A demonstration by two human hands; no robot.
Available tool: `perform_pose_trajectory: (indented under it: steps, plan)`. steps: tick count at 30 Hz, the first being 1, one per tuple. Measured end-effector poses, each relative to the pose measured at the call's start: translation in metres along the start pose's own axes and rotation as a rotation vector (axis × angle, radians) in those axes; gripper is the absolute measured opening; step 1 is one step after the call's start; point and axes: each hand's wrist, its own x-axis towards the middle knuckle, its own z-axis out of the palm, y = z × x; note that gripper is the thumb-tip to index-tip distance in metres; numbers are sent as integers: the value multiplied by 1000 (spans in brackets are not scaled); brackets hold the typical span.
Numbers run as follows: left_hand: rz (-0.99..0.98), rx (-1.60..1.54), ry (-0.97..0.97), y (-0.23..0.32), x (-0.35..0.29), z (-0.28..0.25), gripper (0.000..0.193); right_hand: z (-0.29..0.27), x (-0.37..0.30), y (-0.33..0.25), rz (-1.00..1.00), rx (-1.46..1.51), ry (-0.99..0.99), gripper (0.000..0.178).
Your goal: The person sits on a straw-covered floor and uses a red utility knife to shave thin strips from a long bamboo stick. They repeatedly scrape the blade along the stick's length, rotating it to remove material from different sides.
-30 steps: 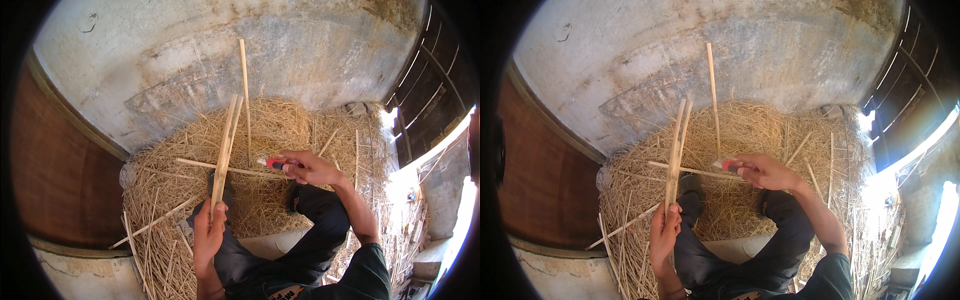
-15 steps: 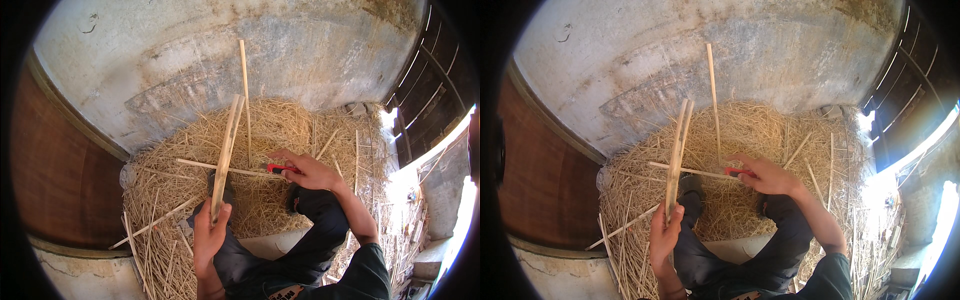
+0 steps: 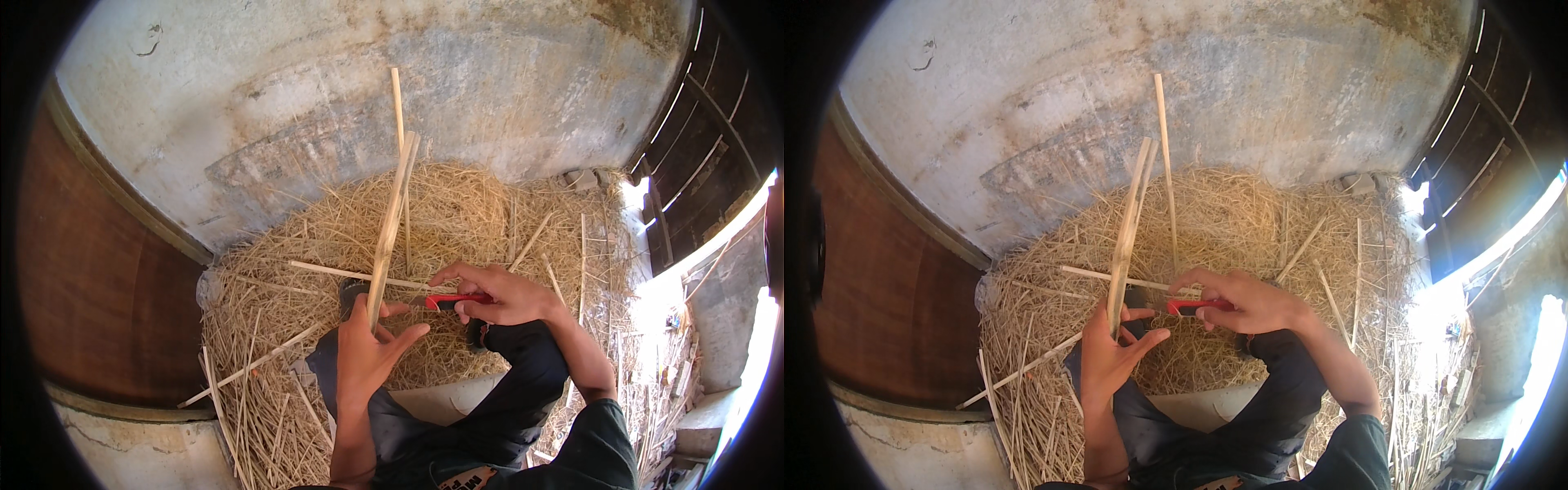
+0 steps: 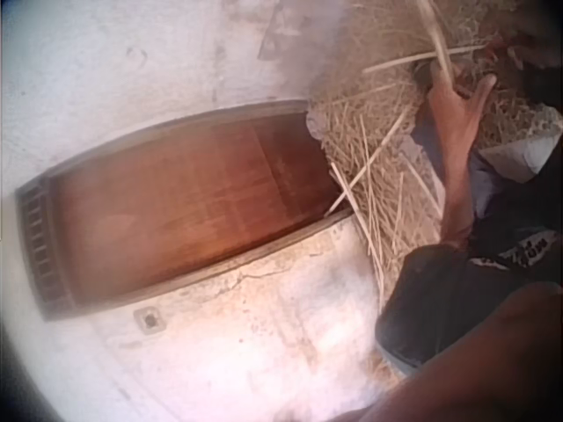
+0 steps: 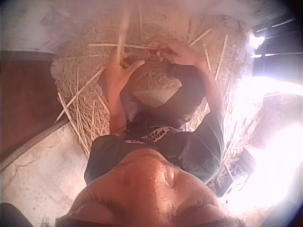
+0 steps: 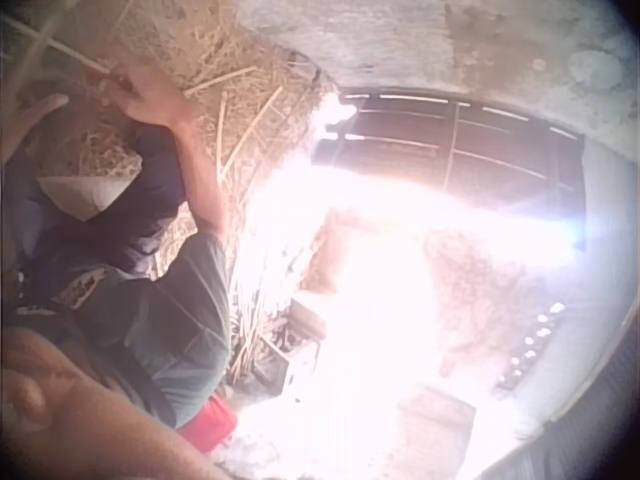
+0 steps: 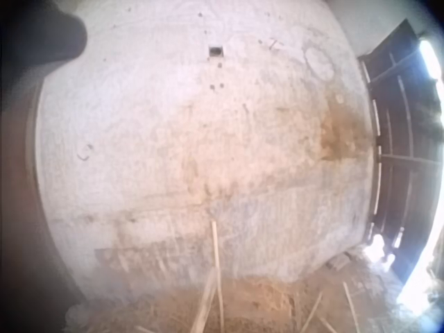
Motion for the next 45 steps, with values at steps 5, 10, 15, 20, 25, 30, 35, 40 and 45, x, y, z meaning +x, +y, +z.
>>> perform_pose_trajectory:
  steps: [5,10,15,20,25,30,35,40,45]
  plan:
    - [-131,-42,-3,6,2,8,48,-1,-5,-2,43,68,-33,56]
    - [-57,6,120,4,1,-2,43,-4,-8,6,32,72,-19,59]
    - [-41,100,228,-7,4,-27,41,-8,-10,13,93,-70,44,53]
    - [-70,274,85,10,-1,-32,47,-10,-14,20,53,-451,267,39]
    - [-181,-42,-117,12,-10,-14,52,-5,-12,3,103,-332,543,31]
    - [-184,-236,-317,15,-20,-10,53,-3,-20,-34,74,-255,661,29]
    - [-248,-270,-288,28,-33,-8,51,21,-33,-44,-135,-489,682,28]
    - [-238,-272,-303,34,-42,-8,52,40,-35,-37,-214,-639,693,35]
    - [-182,-205,-249,37,-48,-1,58,50,-33,-29,-225,-608,755,36]
